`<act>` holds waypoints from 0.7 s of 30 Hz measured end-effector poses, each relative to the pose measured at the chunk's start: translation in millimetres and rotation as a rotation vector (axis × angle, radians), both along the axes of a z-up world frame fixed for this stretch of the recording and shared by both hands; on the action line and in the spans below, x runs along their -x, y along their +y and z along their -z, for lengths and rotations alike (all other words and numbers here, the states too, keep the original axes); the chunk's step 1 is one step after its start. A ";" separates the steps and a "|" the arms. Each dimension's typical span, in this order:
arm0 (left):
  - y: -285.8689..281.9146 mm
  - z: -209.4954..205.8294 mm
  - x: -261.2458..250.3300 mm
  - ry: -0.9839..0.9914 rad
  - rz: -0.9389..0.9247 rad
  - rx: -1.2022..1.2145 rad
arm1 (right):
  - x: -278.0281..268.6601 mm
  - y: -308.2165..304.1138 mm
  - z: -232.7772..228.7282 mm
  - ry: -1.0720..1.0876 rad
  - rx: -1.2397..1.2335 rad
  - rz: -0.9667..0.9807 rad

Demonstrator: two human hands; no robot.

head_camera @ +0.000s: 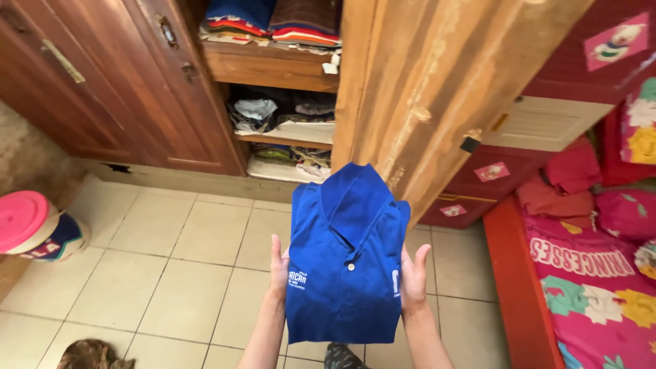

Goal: The person picks up folded shirts from a bed, carries them to a wooden wardrobe, and places them on a shelf. The person repeats this process with several shirts, stacking them neatly inside the wardrobe.

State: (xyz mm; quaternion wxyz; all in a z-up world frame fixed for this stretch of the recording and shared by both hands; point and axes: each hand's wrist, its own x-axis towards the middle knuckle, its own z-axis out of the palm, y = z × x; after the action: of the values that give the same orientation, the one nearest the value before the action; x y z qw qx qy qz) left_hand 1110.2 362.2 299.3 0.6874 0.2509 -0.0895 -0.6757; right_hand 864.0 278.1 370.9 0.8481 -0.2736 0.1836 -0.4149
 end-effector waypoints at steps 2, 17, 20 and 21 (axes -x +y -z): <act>-4.5 1.7 -10.1 -0.028 -0.024 -0.005 | -11.3 -8.3 2.9 -0.010 0.000 -0.012; -74.7 23.5 -101.3 -0.012 -0.164 0.042 | -99.4 -123.9 47.8 -0.030 0.107 -0.138; -82.7 19.0 -114.0 0.007 -0.194 -0.109 | -116.1 -141.6 49.8 0.097 0.125 -0.130; -83.1 15.8 -118.8 0.021 -0.183 -0.130 | -121.1 -145.7 48.5 0.148 0.128 -0.127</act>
State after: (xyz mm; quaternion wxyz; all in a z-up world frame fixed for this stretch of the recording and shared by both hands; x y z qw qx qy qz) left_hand 1229.0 279.2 283.5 0.7294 0.2952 -0.0150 -0.6169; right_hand 985.2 132.4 322.4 0.8377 -0.3681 0.2012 -0.3496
